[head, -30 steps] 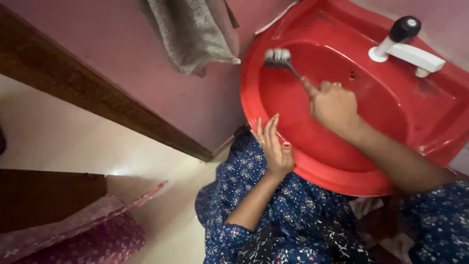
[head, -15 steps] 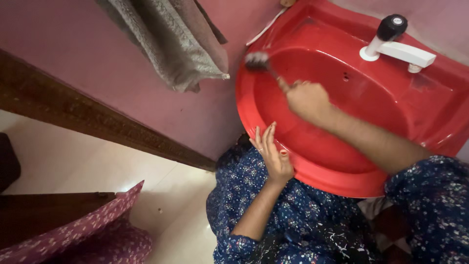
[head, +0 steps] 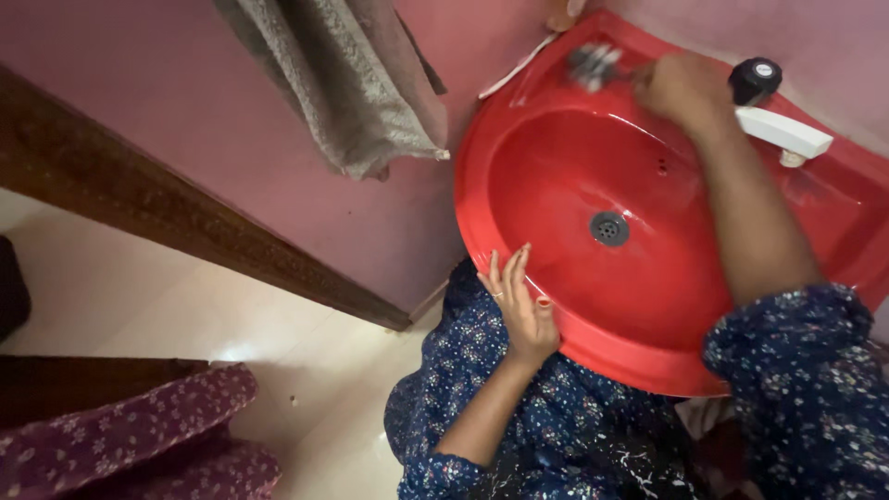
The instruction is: The person scrubs a red plastic sink using a brush with a handle. They scrub the basin, the drain area, and the faucet. The person then rinses the brush and their hands under running water from the faucet.
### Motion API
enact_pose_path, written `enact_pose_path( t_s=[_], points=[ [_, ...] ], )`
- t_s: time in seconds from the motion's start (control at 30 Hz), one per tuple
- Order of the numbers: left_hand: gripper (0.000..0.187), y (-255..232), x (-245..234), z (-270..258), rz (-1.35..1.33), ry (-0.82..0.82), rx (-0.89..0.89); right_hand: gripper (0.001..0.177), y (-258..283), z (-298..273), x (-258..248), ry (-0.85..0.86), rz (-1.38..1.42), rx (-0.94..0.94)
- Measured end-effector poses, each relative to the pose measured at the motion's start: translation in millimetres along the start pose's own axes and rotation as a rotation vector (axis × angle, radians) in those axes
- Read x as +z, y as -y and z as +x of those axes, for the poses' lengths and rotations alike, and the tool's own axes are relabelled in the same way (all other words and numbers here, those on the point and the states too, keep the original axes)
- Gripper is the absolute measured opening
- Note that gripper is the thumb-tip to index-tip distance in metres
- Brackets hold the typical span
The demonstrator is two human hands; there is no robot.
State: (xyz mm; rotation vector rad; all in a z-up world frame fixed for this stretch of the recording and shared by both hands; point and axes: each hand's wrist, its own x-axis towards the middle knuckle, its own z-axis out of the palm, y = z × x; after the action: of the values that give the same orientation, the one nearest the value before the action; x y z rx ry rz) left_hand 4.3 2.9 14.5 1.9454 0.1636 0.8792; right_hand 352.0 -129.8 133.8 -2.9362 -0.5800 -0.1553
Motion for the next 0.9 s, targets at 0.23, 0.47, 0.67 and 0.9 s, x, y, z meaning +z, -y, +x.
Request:
enact_pose_path(
  t_s=[0.23, 0.47, 0.67, 0.9],
  points=[
    [0.078, 2, 2, -2, 0.015, -0.018, 0.012, 0.030, 27, -4, 3, 0.036, -0.178, -0.093],
    [0.080, 1, 1, -1, 0.000, -0.010, -0.003, 0.030, 20, -73, -8, 0.468, -0.451, -0.053],
    [0.080, -1, -1, 0, -0.003, 0.010, 0.000, 0.030, 22, -117, -3, 0.366, -0.380, -0.114],
    [0.079, 0, 1, 0, -0.018, -0.020, -0.004, 0.037, 8, -137, -45, -0.118, -0.505, -0.062]
  ],
)
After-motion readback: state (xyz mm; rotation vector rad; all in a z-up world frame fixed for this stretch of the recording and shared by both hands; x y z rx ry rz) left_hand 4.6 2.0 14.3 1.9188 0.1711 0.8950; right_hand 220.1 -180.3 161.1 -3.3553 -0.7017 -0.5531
